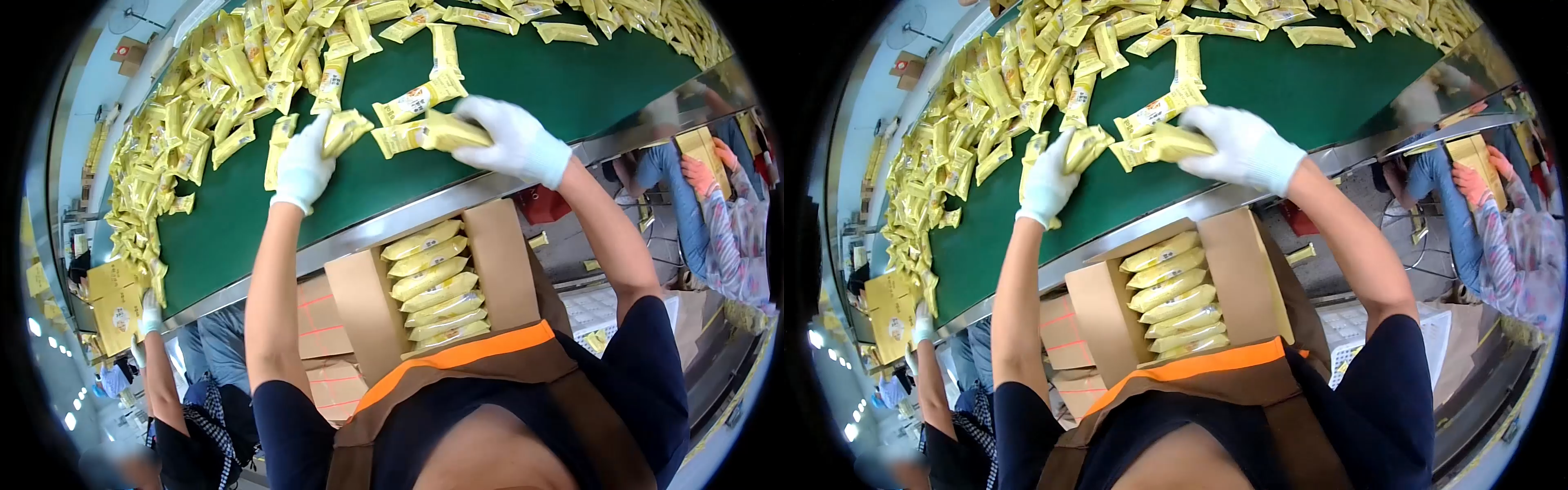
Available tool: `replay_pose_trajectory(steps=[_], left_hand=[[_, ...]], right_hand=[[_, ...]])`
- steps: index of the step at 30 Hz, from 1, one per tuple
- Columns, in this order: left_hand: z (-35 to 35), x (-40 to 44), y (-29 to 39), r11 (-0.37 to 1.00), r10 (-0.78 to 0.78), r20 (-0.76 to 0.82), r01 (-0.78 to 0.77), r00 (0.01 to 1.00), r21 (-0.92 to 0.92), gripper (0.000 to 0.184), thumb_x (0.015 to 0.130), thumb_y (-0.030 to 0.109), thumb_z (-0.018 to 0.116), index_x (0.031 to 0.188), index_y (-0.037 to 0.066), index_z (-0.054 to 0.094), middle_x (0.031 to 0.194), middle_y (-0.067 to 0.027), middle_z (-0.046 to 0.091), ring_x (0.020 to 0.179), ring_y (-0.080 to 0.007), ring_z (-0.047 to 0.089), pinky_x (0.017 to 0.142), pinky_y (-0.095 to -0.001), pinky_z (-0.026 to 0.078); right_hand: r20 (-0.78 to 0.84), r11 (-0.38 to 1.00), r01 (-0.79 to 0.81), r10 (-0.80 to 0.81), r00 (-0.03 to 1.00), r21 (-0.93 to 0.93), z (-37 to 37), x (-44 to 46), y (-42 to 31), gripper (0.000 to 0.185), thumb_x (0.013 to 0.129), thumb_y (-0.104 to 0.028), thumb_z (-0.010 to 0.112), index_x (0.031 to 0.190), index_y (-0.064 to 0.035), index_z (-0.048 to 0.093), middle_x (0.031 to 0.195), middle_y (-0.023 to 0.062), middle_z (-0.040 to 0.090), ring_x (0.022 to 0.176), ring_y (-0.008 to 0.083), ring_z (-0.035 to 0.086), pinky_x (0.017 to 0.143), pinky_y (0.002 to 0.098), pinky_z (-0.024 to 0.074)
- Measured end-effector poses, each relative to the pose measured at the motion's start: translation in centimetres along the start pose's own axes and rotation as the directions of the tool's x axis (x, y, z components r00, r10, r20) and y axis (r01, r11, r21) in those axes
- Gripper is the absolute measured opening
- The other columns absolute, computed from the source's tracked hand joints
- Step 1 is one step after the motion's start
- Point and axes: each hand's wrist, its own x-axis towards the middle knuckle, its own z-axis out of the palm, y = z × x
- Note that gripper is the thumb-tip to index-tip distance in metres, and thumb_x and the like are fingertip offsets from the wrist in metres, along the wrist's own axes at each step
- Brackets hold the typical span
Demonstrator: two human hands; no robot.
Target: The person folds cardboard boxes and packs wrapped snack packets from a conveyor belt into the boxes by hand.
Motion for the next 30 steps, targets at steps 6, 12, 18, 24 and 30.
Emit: replay_pose_trajectory(steps=[6,12,18,24,30], left_hand=[[-1.2,-2.9,2.4,0.998,-0.054,-0.015,0.054,0.998,-0.038,0.065,0.091,0.036,0.060,0.147,0.012,0.038,0.129,-0.0231,0.058,0.117,-0.0428,0.053,0.098,-0.0442,0.044],[1.0,-4.8,1.9,0.983,0.170,-0.167,-0.154,0.971,0.099,0.061,0.094,0.031,0.055,0.149,0.011,0.038,0.130,-0.0216,0.054,0.117,-0.0401,0.051,0.106,-0.0443,0.034],[0.6,-6.2,4.3,0.992,0.093,-0.161,-0.077,0.983,0.104,0.067,0.084,0.027,0.070,0.144,0.012,0.045,0.130,-0.0176,0.054,0.112,-0.0357,0.054,0.097,-0.0444,0.043],[0.8,-5.8,4.4,0.936,0.220,-0.168,-0.160,0.961,0.314,0.075,0.083,0.034,0.071,0.147,0.011,0.040,0.123,-0.0168,0.058,0.108,-0.0336,0.057,0.091,-0.0429,0.047],[0.5,-7.0,2.5,0.997,0.080,-0.359,-0.083,0.930,0.008,0.074,0.089,0.036,0.067,0.149,0.007,0.034,0.129,-0.0175,0.057,0.110,-0.0312,0.061,0.095,-0.0399,0.048]], right_hand=[[0.025,0.922,0.119,-0.119,0.993,-0.368,4.9,5.9,0.2,0.055,0.085,-0.052,0.063,0.120,-0.0097,0.062,0.119,0.0140,0.060,0.112,0.0318,0.056,0.094,0.0417,0.0450],[-0.035,0.861,0.223,-0.267,0.963,-0.457,6.4,2.8,1.5,0.062,0.084,-0.054,0.062,0.130,-0.0125,0.056,0.112,0.0098,0.060,0.106,0.0275,0.057,0.095,0.0422,0.0408],[0.107,0.799,0.276,-0.260,0.960,-0.534,4.3,1.4,-0.8,0.073,0.073,-0.039,0.078,0.133,-0.0085,0.050,0.099,0.0083,0.057,0.090,0.0244,0.059,0.077,0.0374,0.0472],[0.092,0.793,0.240,-0.228,0.969,-0.559,5.8,0.7,0.1,0.071,0.073,-0.046,0.075,0.129,-0.0088,0.050,0.097,0.0085,0.058,0.090,0.0254,0.059,0.076,0.0373,0.0490],[0.044,0.880,-0.310,0.316,0.948,0.360,3.3,1.4,-0.4,0.055,0.092,-0.049,0.058,0.122,-0.0030,0.054,0.095,0.0124,0.065,0.077,0.0274,0.066,0.071,0.0370,0.0538]])
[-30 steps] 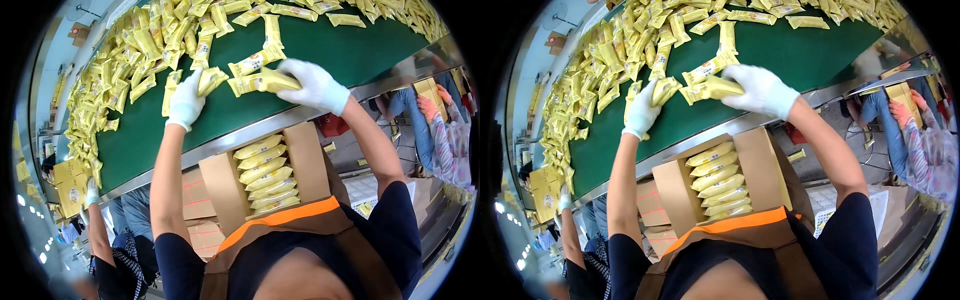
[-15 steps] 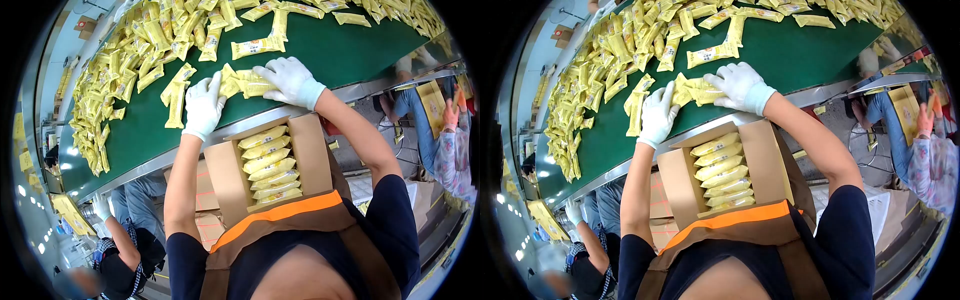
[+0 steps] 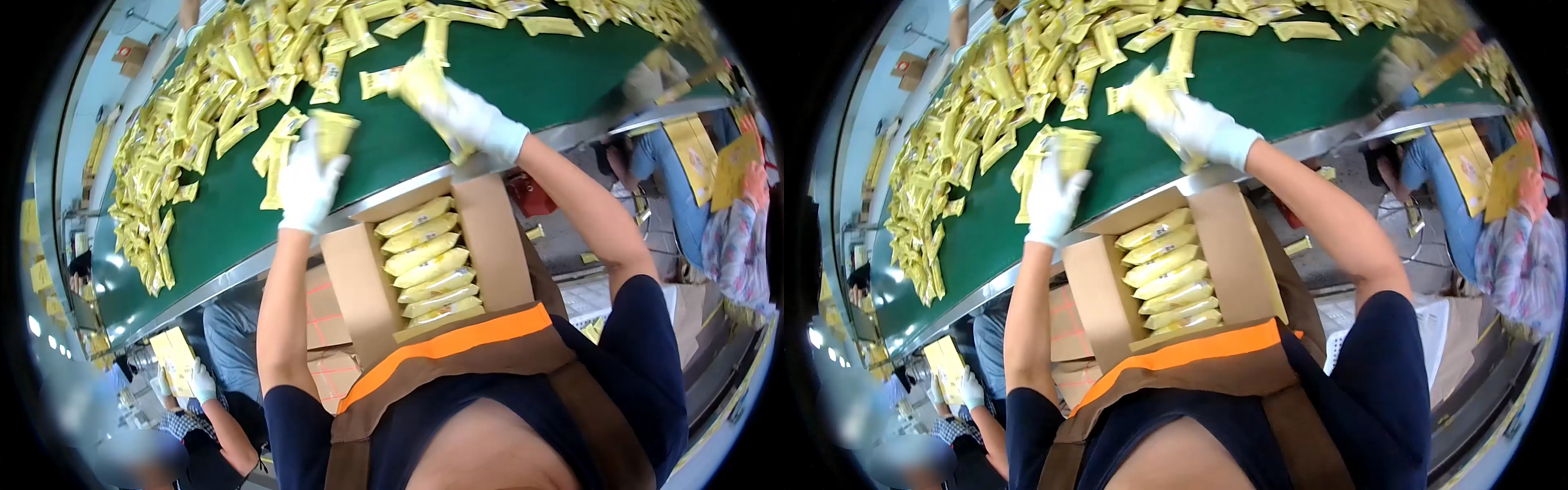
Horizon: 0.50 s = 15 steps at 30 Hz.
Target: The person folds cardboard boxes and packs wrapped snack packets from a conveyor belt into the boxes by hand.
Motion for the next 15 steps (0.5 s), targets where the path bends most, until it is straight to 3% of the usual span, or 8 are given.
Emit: replay_pose_trajectory(steps=[1,2,4,6,8,12,14,15], left_hand=[[-1.1,-0.4,0.3,0.944,-0.193,-0.043,0.173,0.980,-0.281,0.071,0.092,0.038,0.064,0.148,0.007,0.035,0.126,-0.0156,0.058,0.109,-0.0291,0.061,0.095,-0.0389,0.049],[-2.1,-0.7,0.4,0.781,-0.382,-0.017,0.313,0.924,-0.541,0.068,0.094,0.040,0.061,0.147,0.007,0.036,0.124,-0.0138,0.059,0.109,-0.0269,0.061,0.094,-0.0380,0.050],[-3.6,-0.3,-0.5,0.604,-0.408,-0.142,0.150,0.902,-0.783,0.064,0.095,0.047,0.058,0.144,0.009,0.039,0.119,-0.0102,0.059,0.107,-0.0232,0.060,0.091,-0.0368,0.052],[-6.8,-3.1,1.9,-0.291,-0.443,0.330,0.214,0.834,-0.933,0.065,0.095,0.056,0.054,0.141,0.012,0.043,0.117,-0.0109,0.060,0.102,-0.0250,0.061,0.088,-0.0418,0.053],[-8.2,-5.8,3.8,-0.629,-0.284,0.446,0.186,0.849,-0.755,0.067,0.092,0.061,0.054,0.137,0.012,0.046,0.115,-0.0118,0.061,0.099,-0.0298,0.061,0.085,-0.0444,0.054],[-8.2,-10.3,6.3,-0.887,-0.135,0.435,0.087,0.890,-0.453,0.062,0.098,0.057,0.044,0.139,0.011,0.045,0.122,-0.0149,0.057,0.110,-0.0347,0.057,0.093,-0.0493,0.049],[-7.2,-11.5,6.7,-0.914,-0.074,0.353,0.079,0.933,-0.399,0.059,0.100,0.051,0.043,0.141,0.009,0.045,0.129,-0.0162,0.056,0.119,-0.0342,0.053,0.101,-0.0510,0.045],[-7.2,-11.4,7.4,-0.905,-0.100,0.397,0.083,0.912,-0.417,0.059,0.100,0.050,0.044,0.141,0.009,0.044,0.129,-0.0169,0.056,0.120,-0.0344,0.053,0.101,-0.0515,0.046]], right_hand=[[-0.074,0.863,0.161,-0.144,0.987,0.479,-0.3,0.4,-0.2,0.053,0.097,-0.049,0.053,0.120,-0.0022,0.055,0.094,0.0089,0.067,0.078,0.0214,0.067,0.069,0.0329,0.0540],[0.052,0.720,-0.001,-0.049,0.997,0.694,-1.5,-0.8,-0.1,0.053,0.098,-0.050,0.053,0.119,-0.0014,0.056,0.096,0.0075,0.066,0.079,0.0179,0.067,0.069,0.0309,0.0551],[0.108,0.508,-0.144,0.099,0.989,0.849,-1.8,-2.6,-1.8,0.059,0.100,-0.053,0.048,0.128,-0.0007,0.049,0.097,0.0114,0.063,0.083,0.0187,0.065,0.069,0.0304,0.0550],[0.134,0.426,-0.133,0.026,0.991,0.895,-1.8,-4.2,-2.3,0.059,0.100,-0.051,0.047,0.131,-0.0008,0.046,0.099,0.0138,0.064,0.083,0.0212,0.066,0.069,0.0345,0.0568],[0.147,0.357,-0.107,-0.086,0.985,0.928,-1.5,-6.7,-4.0,0.057,0.101,-0.049,0.045,0.131,-0.0013,0.046,0.099,0.0143,0.063,0.083,0.0212,0.066,0.069,0.0347,0.0568],[0.406,0.963,0.218,-0.266,0.874,0.160,-1.5,-13.2,-9.0,0.049,0.095,-0.049,0.056,0.128,-0.0114,0.054,0.097,0.0105,0.064,0.085,0.0252,0.066,0.079,0.0397,0.0546],[0.544,0.565,0.648,-0.372,0.752,-0.510,2.3,-15.2,-8.5,0.051,0.087,-0.044,0.066,0.127,-0.0152,0.056,0.096,0.0113,0.065,0.087,0.0275,0.067,0.078,0.0424,0.0532],[0.577,0.491,0.725,-0.443,0.686,-0.484,5.1,-15.8,-7.4,0.055,0.080,-0.040,0.071,0.127,-0.0153,0.057,0.095,0.0113,0.065,0.087,0.0284,0.067,0.075,0.0422,0.0522]])
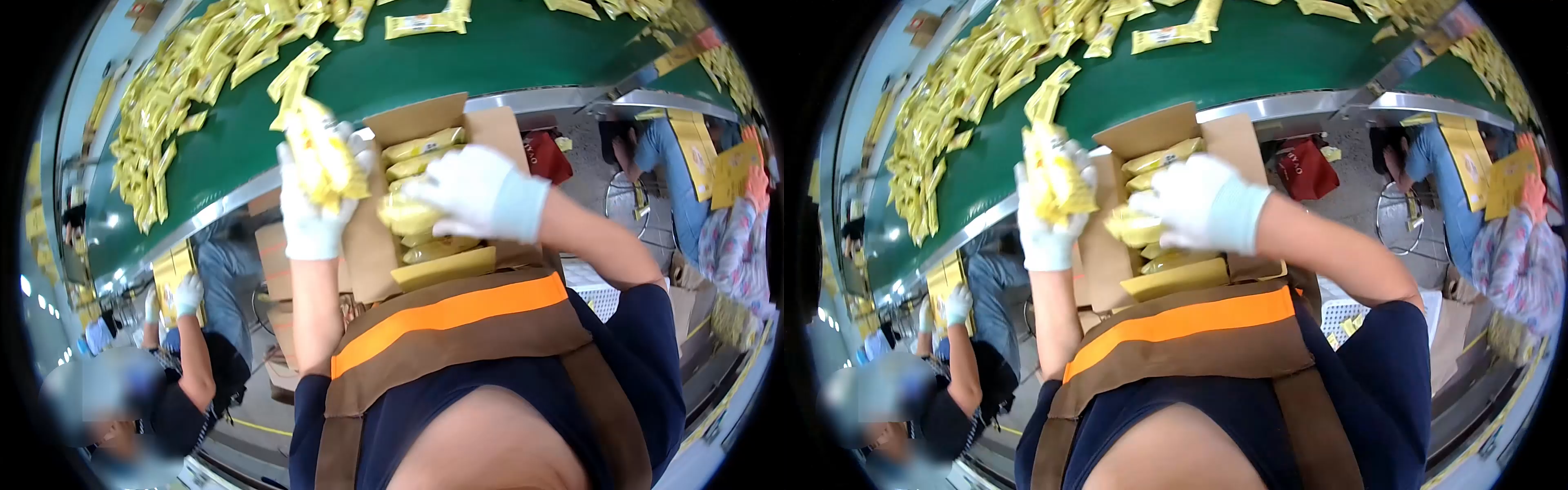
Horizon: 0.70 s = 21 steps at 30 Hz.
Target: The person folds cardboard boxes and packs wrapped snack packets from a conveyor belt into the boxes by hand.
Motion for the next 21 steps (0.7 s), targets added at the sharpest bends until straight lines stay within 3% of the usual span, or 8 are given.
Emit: replay_pose_trajectory(steps=[3,5,7,8,9,11,18,21], left_hand=[[0.6,0.6,-1.3,0.997,-0.039,0.022,0.037,0.999,0.066,0.058,0.100,0.049,0.048,0.141,0.008,0.043,0.130,-0.0186,0.056,0.120,-0.0353,0.054,0.100,-0.0537,0.047],[1.2,0.8,-2.2,0.884,0.042,-0.001,-0.037,0.999,0.467,0.054,0.101,0.043,0.049,0.141,0.008,0.043,0.130,-0.0183,0.055,0.120,-0.0332,0.055,0.102,-0.0468,0.047],[1.7,1.3,-3.2,0.314,0.049,0.115,-0.124,0.992,0.941,0.056,0.096,0.037,0.056,0.142,0.008,0.043,0.127,-0.0174,0.057,0.116,-0.0332,0.056,0.100,-0.0427,0.047],[1.6,1.7,-3.6,-0.243,-0.013,0.231,-0.227,0.973,0.943,0.060,0.091,0.032,0.063,0.142,0.009,0.043,0.123,-0.0169,0.058,0.112,-0.0342,0.057,0.098,-0.0409,0.047],[1.5,2.2,-4.0,-0.609,-0.075,0.341,-0.314,0.937,0.728,0.065,0.086,0.027,0.069,0.143,0.010,0.043,0.120,-0.0164,0.059,0.107,-0.0353,0.058,0.096,-0.0391,0.047],[3.0,2.1,-6.5,-0.860,-0.198,0.096,-0.220,0.975,0.461,0.069,0.080,0.027,0.073,0.143,0.018,0.046,0.122,-0.0134,0.059,0.106,-0.0331,0.058,0.094,-0.0392,0.047],[-1.5,1.5,-8.3,-0.874,-0.217,0.443,-0.376,0.870,0.309,0.060,0.090,0.042,0.060,0.141,0.013,0.048,0.133,-0.0151,0.055,0.117,-0.0330,0.055,0.104,-0.0473,0.039],[-0.2,0.9,-6.1,-0.254,0.403,0.287,-0.195,0.869,0.947,0.037,0.095,0.020,0.058,0.129,0.006,0.059,0.124,-0.0161,0.061,0.115,-0.0333,0.057,0.100,-0.0440,0.043]], right_hand=[[0.136,0.998,0.070,-0.070,0.988,0.004,5.8,0.8,-2.0,0.064,0.076,-0.037,0.074,0.133,-0.0175,0.053,0.102,0.0100,0.062,0.094,0.0286,0.063,0.080,0.0425,0.0498],[0.049,0.997,0.071,-0.072,0.996,0.030,6.4,-0.5,-1.8,0.066,0.077,-0.037,0.073,0.135,-0.0159,0.052,0.109,0.0097,0.061,0.100,0.0290,0.061,0.084,0.0428,0.0485],[-0.075,0.996,0.074,-0.069,0.995,0.059,5.8,-1.6,-2.2,0.067,0.077,-0.037,0.073,0.136,-0.0143,0.050,0.116,0.0093,0.059,0.105,0.0291,0.060,0.089,0.0426,0.0470],[-0.152,0.995,0.084,-0.074,0.986,0.060,5.5,-2.0,-2.3,0.068,0.077,-0.036,0.072,0.137,-0.0136,0.050,0.119,0.0090,0.059,0.108,0.0289,0.059,0.091,0.0423,0.0461],[-0.227,0.994,0.100,-0.085,0.970,0.055,5.0,-2.4,-2.1,0.069,0.077,-0.036,0.072,0.138,-0.0128,0.049,0.122,0.0088,0.058,0.110,0.0288,0.058,0.093,0.0420,0.0453],[-0.162,0.995,0.058,-0.043,0.986,0.087,3.4,-3.2,-1.1,0.049,0.081,-0.028,0.068,0.125,-0.0108,0.056,0.121,0.0078,0.058,0.114,0.0265,0.057,0.097,0.0395,0.0429],[0.137,0.940,0.235,-0.206,0.969,-0.246,-0.3,-5.1,4.1,0.031,0.079,-0.016,0.059,0.109,-0.0128,0.063,0.118,0.0067,0.059,0.121,0.0251,0.052,0.096,0.0378,0.0436],[0.238,0.922,0.349,-0.305,0.922,-0.167,0.8,-4.0,5.2,0.022,0.078,-0.014,0.060,0.100,-0.0133,0.063,0.112,0.0082,0.060,0.116,0.0281,0.053,0.091,0.0392,0.0476]])
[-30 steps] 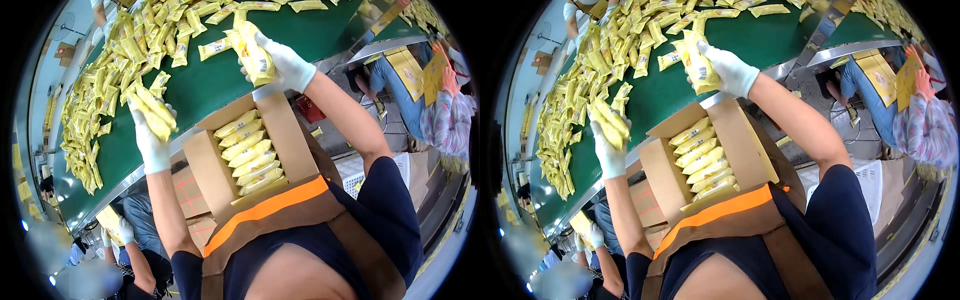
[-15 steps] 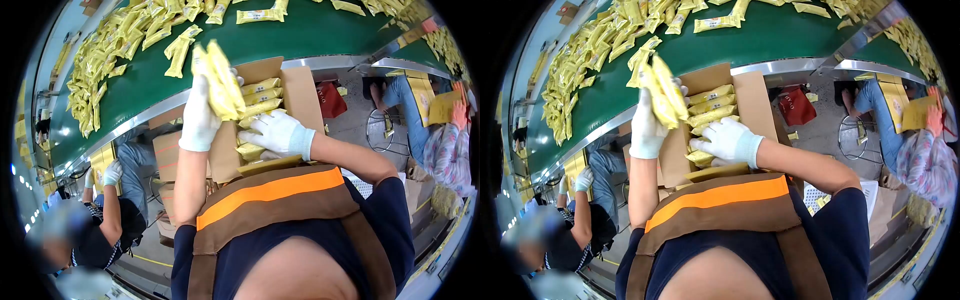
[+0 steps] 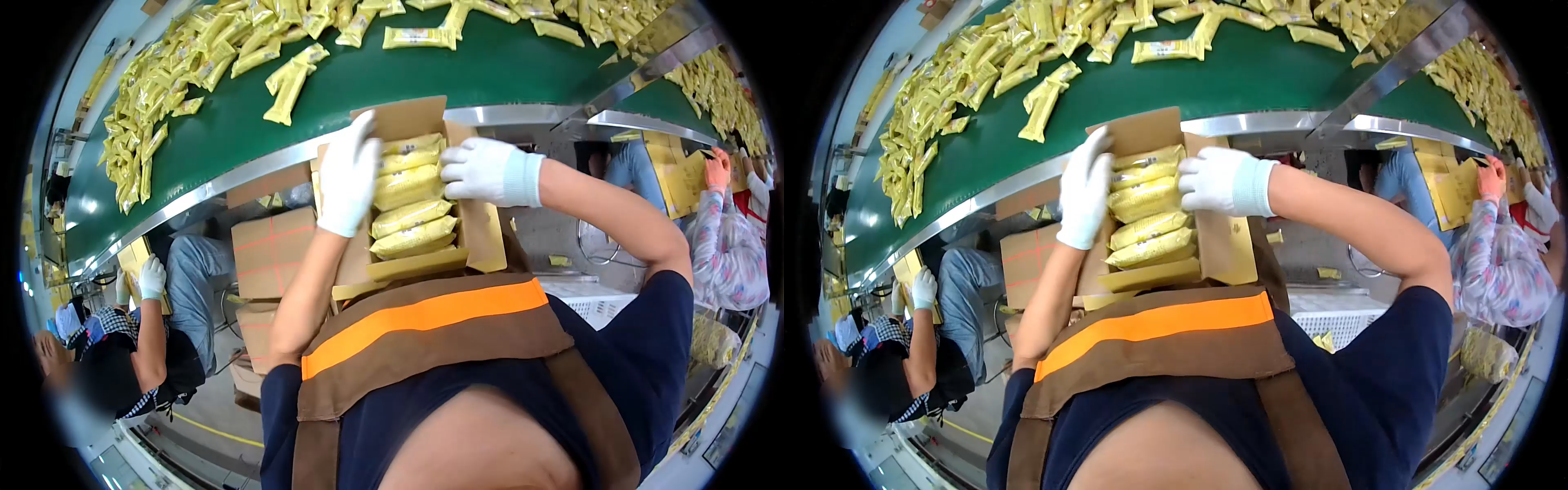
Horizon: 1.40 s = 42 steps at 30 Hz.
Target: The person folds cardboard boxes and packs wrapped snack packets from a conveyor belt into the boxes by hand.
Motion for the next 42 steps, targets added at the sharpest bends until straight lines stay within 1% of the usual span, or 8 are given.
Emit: replay_pose_trajectory(steps=[5,9,11,12,16,26,38,42], left_hand=[[-4.2,-0.8,-8.1,0.999,0.049,-0.129,-0.048,0.990,0.010,0.032,0.099,0.011,0.050,0.130,0.003,0.059,0.127,-0.0127,0.061,0.123,-0.0260,0.054,0.107,-0.0358,0.040],[-7.8,-0.4,-8.9,0.564,-0.607,0.239,0.623,0.758,-0.542,0.032,0.102,0.024,0.050,0.123,0.001,0.060,0.109,-0.0081,0.066,0.092,-0.0167,0.062,0.083,-0.0307,0.052],[-5.4,-3.8,-24.1,0.591,-0.269,0.383,0.465,0.884,-0.659,0.034,0.101,0.028,0.051,0.121,0.002,0.060,0.109,-0.0097,0.068,0.091,-0.0220,0.066,0.077,-0.0339,0.055],[-5.2,-4.6,-21.8,0.944,-0.107,0.357,0.207,0.928,-0.257,0.032,0.095,0.026,0.055,0.119,0.006,0.062,0.114,-0.0135,0.066,0.097,-0.0294,0.064,0.082,-0.0379,0.053],[-1.1,-8.2,-13.2,0.704,0.075,0.180,-0.180,0.981,0.687,0.045,0.084,0.040,0.062,0.123,0.017,0.062,0.131,-0.0133,0.054,0.130,-0.0376,0.042,0.108,-0.0626,0.028],[-0.2,-8.7,-12.3,0.751,0.010,0.127,-0.091,0.992,0.654,0.055,0.081,0.040,0.064,0.128,0.014,0.058,0.136,-0.0166,0.049,0.131,-0.0408,0.040,0.109,-0.0647,0.024],[-1.2,-6.7,-11.5,0.702,-0.194,0.179,0.009,0.965,0.713,0.058,0.080,0.038,0.064,0.131,0.010,0.055,0.139,-0.0172,0.048,0.130,-0.0404,0.040,0.109,-0.0648,0.023],[-1.8,-7.2,-12.6,0.791,-0.159,-0.172,0.230,0.972,0.567,0.074,0.077,0.030,0.067,0.139,-0.002,0.043,0.145,-0.0231,0.042,0.128,-0.0445,0.041,0.106,-0.0511,0.036]], right_hand=[[-0.384,0.990,0.137,-0.124,0.915,0.008,1.8,2.0,1.2,0.007,0.079,-0.015,0.061,0.086,-0.0139,0.059,0.086,0.0080,0.058,0.084,0.0285,0.059,0.076,0.0408,0.0519],[-0.240,0.997,0.027,-0.010,0.971,0.071,-10.6,1.6,-2.3,0.019,0.081,-0.028,0.069,0.093,-0.0144,0.061,0.088,0.0071,0.058,0.086,0.0296,0.058,0.073,0.0434,0.0480],[-0.327,0.998,-0.060,0.062,0.943,0.017,-17.0,-0.2,-2.0,0.024,0.078,-0.028,0.074,0.094,-0.0133,0.062,0.089,0.0075,0.058,0.087,0.0290,0.057,0.075,0.0421,0.0480],[-0.399,0.994,-0.104,0.081,0.913,-0.036,-20.4,-1.0,-1.9,0.026,0.077,-0.026,0.076,0.095,-0.0124,0.062,0.089,0.0079,0.058,0.087,0.0286,0.058,0.076,0.0414,0.0483],[-0.666,0.881,-0.432,0.205,0.717,-0.194,-33.1,-1.4,1.4,0.030,0.077,-0.027,0.076,0.097,-0.0082,0.064,0.093,0.0102,0.063,0.093,0.0300,0.060,0.081,0.0396,0.0502],[-0.917,0.547,-0.835,0.302,0.261,-0.057,-54.0,10.2,18.1,0.036,0.085,-0.027,0.064,0.114,-0.0041,0.064,0.112,0.0224,0.066,0.106,0.0341,0.063,0.093,0.0408,0.0478],[-0.872,0.393,-0.836,0.144,0.467,-0.383,-48.6,17.0,28.4,0.057,0.082,-0.031,0.063,0.129,-0.0001,0.056,0.132,0.0260,0.055,0.124,0.0395,0.052,0.106,0.0409,0.0413],[-0.822,0.884,-0.347,-0.070,0.566,-0.314,-29.3,12.7,18.9,0.032,0.087,-0.030,0.065,0.112,-0.0100,0.065,0.098,0.0130,0.066,0.098,0.0268,0.064,0.083,0.0384,0.0520]])
